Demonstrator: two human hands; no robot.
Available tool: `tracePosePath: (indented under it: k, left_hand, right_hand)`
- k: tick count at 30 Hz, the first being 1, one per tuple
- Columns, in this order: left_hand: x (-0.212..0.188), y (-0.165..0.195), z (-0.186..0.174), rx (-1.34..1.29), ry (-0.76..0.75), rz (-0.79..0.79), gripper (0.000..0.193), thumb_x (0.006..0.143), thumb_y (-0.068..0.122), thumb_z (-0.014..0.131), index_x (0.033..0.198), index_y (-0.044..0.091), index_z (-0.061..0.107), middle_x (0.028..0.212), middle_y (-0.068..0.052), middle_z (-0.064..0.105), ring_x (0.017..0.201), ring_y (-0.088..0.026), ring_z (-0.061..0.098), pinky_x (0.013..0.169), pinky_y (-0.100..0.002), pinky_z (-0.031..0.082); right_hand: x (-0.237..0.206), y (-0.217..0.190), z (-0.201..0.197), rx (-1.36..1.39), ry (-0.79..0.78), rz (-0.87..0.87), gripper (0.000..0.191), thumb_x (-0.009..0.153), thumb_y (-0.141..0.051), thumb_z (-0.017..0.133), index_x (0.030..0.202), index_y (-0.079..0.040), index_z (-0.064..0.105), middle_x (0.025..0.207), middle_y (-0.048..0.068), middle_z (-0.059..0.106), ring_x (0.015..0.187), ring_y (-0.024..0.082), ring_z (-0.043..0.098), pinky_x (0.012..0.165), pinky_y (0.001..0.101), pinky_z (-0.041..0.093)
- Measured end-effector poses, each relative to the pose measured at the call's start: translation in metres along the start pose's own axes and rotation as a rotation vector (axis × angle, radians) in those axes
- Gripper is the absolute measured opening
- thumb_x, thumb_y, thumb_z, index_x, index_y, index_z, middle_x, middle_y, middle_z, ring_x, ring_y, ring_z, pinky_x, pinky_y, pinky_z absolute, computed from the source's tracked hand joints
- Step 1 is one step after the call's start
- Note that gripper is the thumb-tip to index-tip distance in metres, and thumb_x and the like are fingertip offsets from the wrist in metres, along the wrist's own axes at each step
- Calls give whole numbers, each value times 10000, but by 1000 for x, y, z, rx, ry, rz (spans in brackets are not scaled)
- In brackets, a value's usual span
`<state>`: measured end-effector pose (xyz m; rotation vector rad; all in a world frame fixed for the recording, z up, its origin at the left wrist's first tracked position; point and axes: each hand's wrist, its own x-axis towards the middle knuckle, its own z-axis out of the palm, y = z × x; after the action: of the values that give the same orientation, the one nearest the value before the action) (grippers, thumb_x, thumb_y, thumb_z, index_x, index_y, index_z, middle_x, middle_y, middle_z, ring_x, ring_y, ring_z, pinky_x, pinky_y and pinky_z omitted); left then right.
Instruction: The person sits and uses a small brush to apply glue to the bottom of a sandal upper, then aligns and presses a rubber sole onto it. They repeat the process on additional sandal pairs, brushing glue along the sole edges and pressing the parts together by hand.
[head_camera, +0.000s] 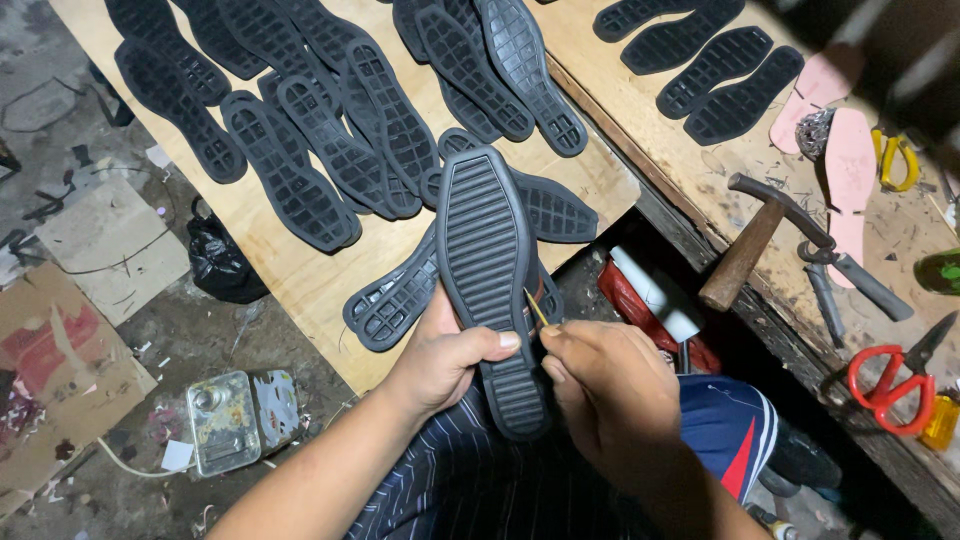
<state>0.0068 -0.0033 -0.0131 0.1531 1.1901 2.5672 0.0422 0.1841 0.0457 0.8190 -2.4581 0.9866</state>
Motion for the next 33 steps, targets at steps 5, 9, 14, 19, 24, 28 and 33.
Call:
tracePosePath:
  k: [5,9,14,19,24,28,33]
  left_hand:
    - [-1,-5,-3,43,9,26,826,708,-1,678,1478,49,384,1275,-92,577,1206,-193,582,1097,-370,456]
    - [-3,-12,-15,100,-9,-7,881,703,-30,682,1509,54,336,1276,-82,572,1192,-185,572,1063,-367,461]
    - [-13,-24,-31,274,-34,-58,984,690,-32,731,1542,76,249,1329,-54,523,1233,-160,541,1071,-362,452]
    - [-23,-29,-37,462,-133,-70,990,714,33,740,1579,45,259,1411,-98,523,1329,-195,512,1132,-376,419]
    - [-25,-9,-35,743,-186,115,957,728,84,758,1560,-5,295,1524,-140,461,1470,-238,380,1201,-402,290]
    - [-21,6,-22,648,-100,153,745,799,149,781,1462,-13,482,1393,-125,581,1323,-212,513,1124,-378,408]
    - [-17,9,-5,467,16,16,492,876,169,784,1297,-13,608,1059,-62,711,960,-128,688,884,-303,583]
  right_hand:
    - [-8,1,0,5,-41,3,188,885,-57,721,1056,-53,643,1004,113,695,919,319,690,822,424,539]
    - [-20,10,7,185,77,163,122,982,-31,602,1101,-19,624,1127,132,664,973,258,698,874,365,580]
    - [-31,42,36,329,14,395,484,936,-21,663,1383,90,513,1274,171,632,1105,189,634,923,337,501]
    - [-51,58,74,859,-58,859,669,930,-28,735,1551,2,487,1027,122,645,827,135,584,746,294,505]
    - [-64,60,82,988,-17,873,618,881,-39,742,1449,-4,502,1078,86,664,928,130,616,834,285,508]
    - [-61,51,78,713,-81,754,608,879,-38,771,1438,-7,534,1131,114,644,984,158,605,863,307,506]
    - [-50,37,71,515,-81,543,657,798,-56,806,1392,-11,530,1244,125,648,1116,188,652,958,319,524]
